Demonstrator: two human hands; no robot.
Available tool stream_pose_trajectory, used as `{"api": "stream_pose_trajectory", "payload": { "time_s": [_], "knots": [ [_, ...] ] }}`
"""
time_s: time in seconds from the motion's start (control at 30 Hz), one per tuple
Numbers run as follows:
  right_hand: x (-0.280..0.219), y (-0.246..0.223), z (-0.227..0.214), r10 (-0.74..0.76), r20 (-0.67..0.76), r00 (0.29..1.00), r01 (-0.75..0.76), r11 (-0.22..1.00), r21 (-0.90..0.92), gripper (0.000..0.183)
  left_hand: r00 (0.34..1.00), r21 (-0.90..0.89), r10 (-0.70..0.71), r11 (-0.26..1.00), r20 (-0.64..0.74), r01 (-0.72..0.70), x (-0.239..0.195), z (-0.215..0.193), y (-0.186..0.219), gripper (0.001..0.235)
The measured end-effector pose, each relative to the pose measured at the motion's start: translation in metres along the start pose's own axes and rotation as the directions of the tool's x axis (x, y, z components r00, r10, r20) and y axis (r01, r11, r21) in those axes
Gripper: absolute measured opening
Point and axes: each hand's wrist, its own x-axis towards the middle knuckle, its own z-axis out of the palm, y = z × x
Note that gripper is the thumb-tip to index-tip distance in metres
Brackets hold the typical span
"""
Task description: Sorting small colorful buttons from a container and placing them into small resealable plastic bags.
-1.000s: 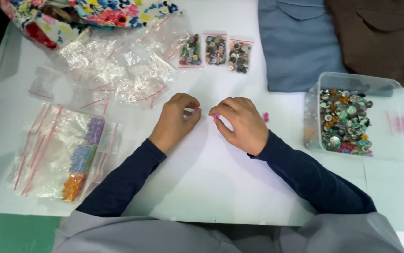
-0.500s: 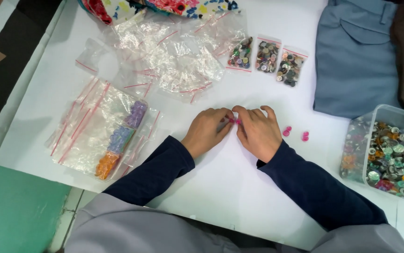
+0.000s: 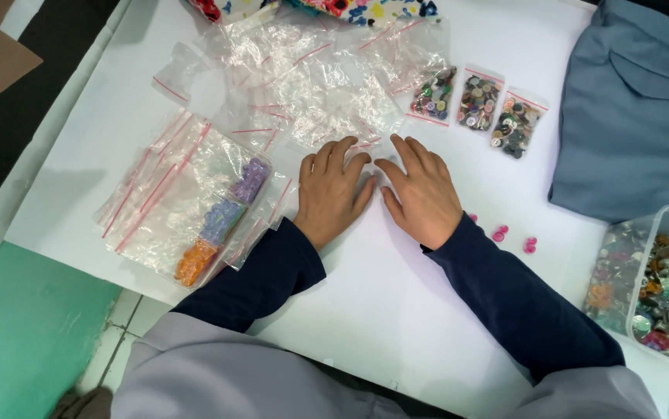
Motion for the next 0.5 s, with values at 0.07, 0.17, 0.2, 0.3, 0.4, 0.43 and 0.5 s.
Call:
{"api": "stream_pose_trajectory", "payload": {
  "time_s": [0.07,0.17,0.2,0.3,0.4,0.43,0.5],
  "knots": [
    [0.003,-0.003,0.009,-0.031,0.027,0.999,0.031,0.999,-0.009,0.038,1.000,0.020,0.004,1.000,-0.003,-0.004,-0.005,0.006,-0.005,0.026],
    [0.006,0.003,0.034,-0.053,0.057,0.997,0.054,0.998,-0.024,0.041,0.999,0.044,0.037,0.998,-0.008,-0.036,-0.012,0.016,-0.013,0.028],
    [0.005,0.007,0.045,-0.046,0.060,0.997,0.048,0.998,-0.032,0.043,0.998,0.047,0.062,0.997,-0.012,-0.062,-0.014,0.020,-0.014,0.029],
    [0.004,0.005,0.045,-0.047,0.065,0.997,0.051,0.997,-0.065,0.044,0.997,0.039,0.069,0.997,-0.021,-0.068,-0.016,0.020,-0.014,0.029],
    [0.000,0.005,0.048,-0.053,0.035,0.998,0.056,0.994,-0.096,0.044,0.992,0.066,0.112,0.992,-0.061,-0.108,-0.015,0.021,-0.012,0.033],
    [-0.001,0.003,0.045,-0.052,0.035,0.998,0.055,0.994,-0.095,0.044,0.992,0.066,0.113,0.992,-0.061,-0.109,-0.014,0.022,-0.012,0.033],
    [-0.004,-0.002,0.038,-0.056,-0.012,0.998,0.054,0.986,-0.161,0.044,0.981,0.091,0.141,0.987,-0.130,-0.130,-0.013,0.022,-0.012,0.036]
  ]
}}
